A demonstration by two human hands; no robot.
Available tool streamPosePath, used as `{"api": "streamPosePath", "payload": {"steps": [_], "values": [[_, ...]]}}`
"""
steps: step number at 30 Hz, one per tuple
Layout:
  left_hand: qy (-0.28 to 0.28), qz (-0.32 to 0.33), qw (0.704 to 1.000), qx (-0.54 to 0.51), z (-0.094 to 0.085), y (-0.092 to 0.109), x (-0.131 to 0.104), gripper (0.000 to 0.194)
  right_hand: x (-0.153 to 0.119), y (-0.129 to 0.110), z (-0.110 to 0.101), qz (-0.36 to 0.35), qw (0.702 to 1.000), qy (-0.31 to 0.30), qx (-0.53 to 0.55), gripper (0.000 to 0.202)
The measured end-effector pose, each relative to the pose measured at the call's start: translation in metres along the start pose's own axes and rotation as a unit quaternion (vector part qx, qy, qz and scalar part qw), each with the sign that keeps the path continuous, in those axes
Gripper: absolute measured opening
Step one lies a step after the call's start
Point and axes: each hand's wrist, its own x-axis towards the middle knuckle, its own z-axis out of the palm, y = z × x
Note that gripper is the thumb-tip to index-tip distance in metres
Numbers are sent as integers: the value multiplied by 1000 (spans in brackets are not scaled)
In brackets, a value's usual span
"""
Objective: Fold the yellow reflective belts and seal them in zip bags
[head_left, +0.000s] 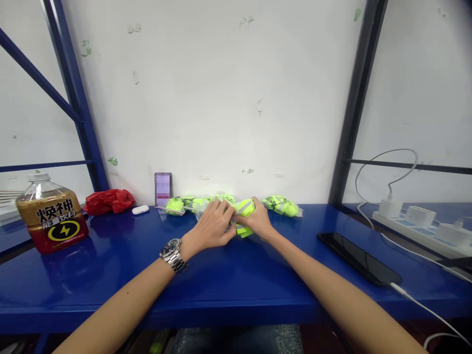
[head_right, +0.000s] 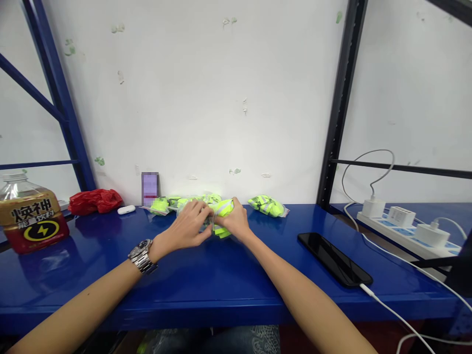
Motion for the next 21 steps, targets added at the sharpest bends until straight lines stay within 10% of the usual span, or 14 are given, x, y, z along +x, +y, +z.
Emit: {"api": "streamPosePath", "payload": {"steps": [5, 21], "values": [[-36, 21, 998, 53, 7, -9, -4, 87, 1, 3, 2, 82, 989, -40, 120, 51], [2, 17, 998, -68, 28, 1, -10, 92, -19, -9, 15, 81, 982, -53, 162, 40]]}}
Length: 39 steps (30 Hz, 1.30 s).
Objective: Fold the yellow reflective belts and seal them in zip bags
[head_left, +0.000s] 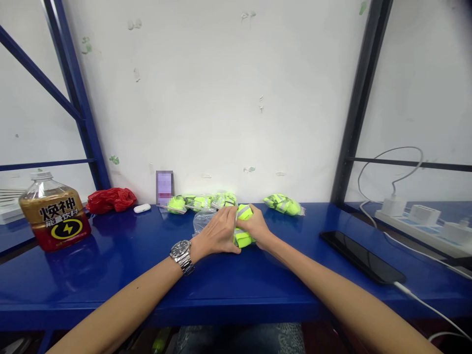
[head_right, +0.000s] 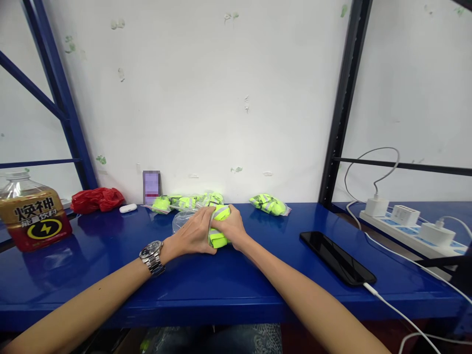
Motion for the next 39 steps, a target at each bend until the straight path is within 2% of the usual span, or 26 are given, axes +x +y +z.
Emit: {"api": "streamPosePath", "payload": {"steps": [4, 9, 13, 16, 19, 21, 24, 26, 28, 30, 35, 37, 39], "values": [[28, 4, 999, 31, 4, 1, 0, 89, -2, 4, 6, -32, 996, 52, -71, 36], [28, 14, 998, 49, 10, 5, 2, 91, -9, 3, 15, -46, 986, 116, -110, 38], [37, -7, 999, 24, 15, 8, 2, 96, -14, -2, 18, -33, 981, 133, -135, 35], [28, -20, 999, -11, 15, 9, 2, 98, -13, -2, 15, -6, 979, 122, -162, 32], [6, -45, 997, -57, 10, 5, 1, 102, -7, 0, 7, 23, 990, 61, -123, 35], [-9, -73, 994, -83, 6, -1, -1, 104, -4, -2, -1, 62, 997, -20, -34, 42], [-28, -95, 990, -103, 2, -10, -4, 104, -3, -12, -13, 134, 970, -167, 115, 53], [-37, -90, 990, -104, 0, -15, -6, 104, -6, -19, -18, 153, 945, -240, 158, 58], [-41, -78, 992, -87, 0, -16, -8, 106, -10, -21, -20, 136, 942, -265, 155, 60], [-36, -62, 996, -54, 0, -14, -9, 106, -12, -16, -19, 87, 954, -257, 125, 59], [1, -43, 999, -1, 1, -4, -6, 98, -9, 7, -9, -61, 979, -195, -1, 46], [13, -50, 999, 8, 2, 0, -3, 97, -9, 12, -5, -91, 980, -170, -57, 42], [16, -52, 998, 13, 4, 3, 0, 100, -11, 13, 1, -93, 979, -140, -113, 40]]}}
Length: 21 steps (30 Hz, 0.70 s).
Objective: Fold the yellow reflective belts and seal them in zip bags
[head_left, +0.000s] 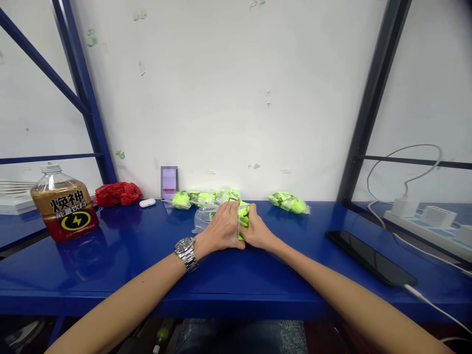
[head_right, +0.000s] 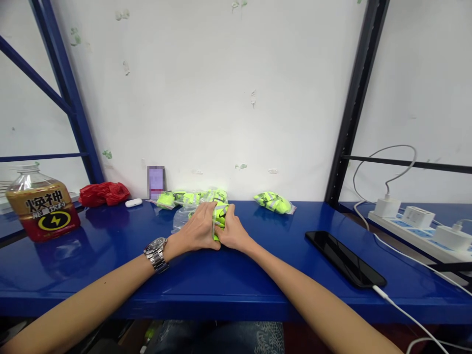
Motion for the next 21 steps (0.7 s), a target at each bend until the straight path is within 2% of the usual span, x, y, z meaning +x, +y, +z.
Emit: {"api": "streamPosePath", "payload": {"steps": [3, 6, 11, 14, 17, 19, 21], "values": [[-14, 12, 1000, -5, 1, 1, 3, 106, -1, -4, 6, 50, 995, 43, -75, 40], [-40, 14, 999, -17, -5, -5, 4, 109, 0, -7, 4, 92, 990, 44, -101, 41], [-112, 34, 992, -44, -23, -26, -1, 120, 4, -10, -7, 100, 995, 2, -21, 44], [-109, -4, 994, -11, -25, -33, -3, 107, 4, -13, -13, 132, 989, -16, 61, 46], [-109, -27, 994, -5, -23, -35, -5, 88, 2, -17, -22, 147, 968, -107, 174, 51], [-109, -35, 993, -27, -22, -35, -6, 84, 1, -18, -31, 138, 943, -188, 238, 57], [-104, -41, 992, -64, -22, -35, -8, 83, 1, -17, -38, 112, 931, -228, 262, 60]]}}
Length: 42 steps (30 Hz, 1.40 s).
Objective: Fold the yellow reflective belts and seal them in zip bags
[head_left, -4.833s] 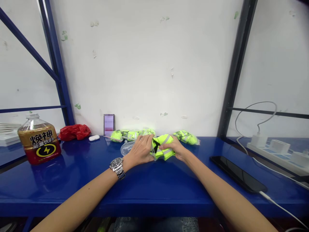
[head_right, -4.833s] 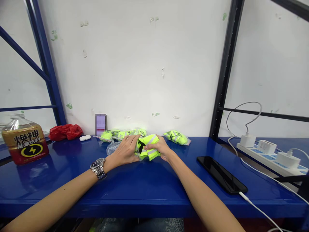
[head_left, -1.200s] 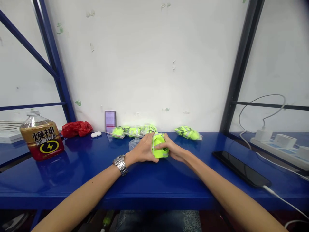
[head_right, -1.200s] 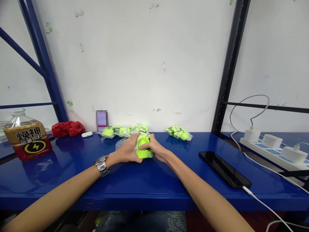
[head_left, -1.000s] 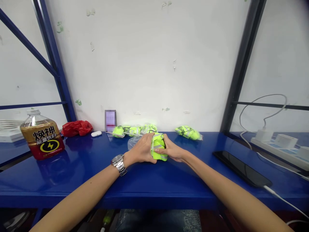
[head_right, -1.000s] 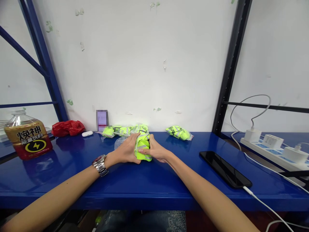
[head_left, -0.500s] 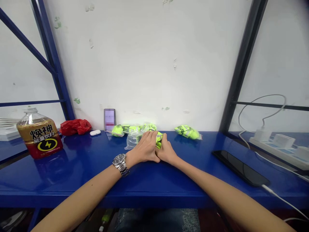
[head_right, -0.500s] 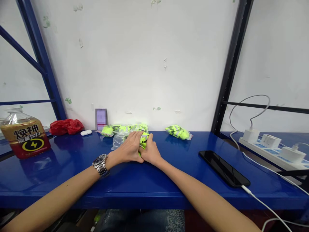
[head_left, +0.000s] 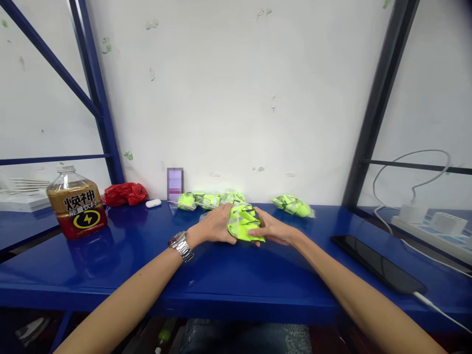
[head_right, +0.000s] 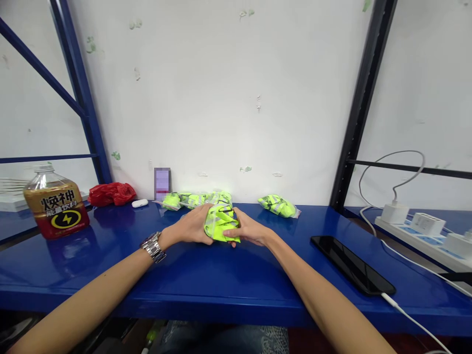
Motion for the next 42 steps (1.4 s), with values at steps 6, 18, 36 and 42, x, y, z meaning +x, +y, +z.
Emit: {"api": "streamPosePath", "payload": {"steps": [6, 18, 36, 42], "values": [[31, 16, 999, -37, 5, 7, -4, 92, 4, 9, 0, -41, 995, 47, -81, 61], [75, 52, 996, -21, 14, 19, -5, 90, 11, 13, 5, -139, 958, 162, -191, 62], [154, 69, 986, 14, 15, 24, 7, 76, 9, -3, 13, -105, 862, 244, -432, 41], [223, 11, 975, 15, 11, 15, 7, 75, 5, -16, 12, -92, 871, 259, -408, 27]]}}
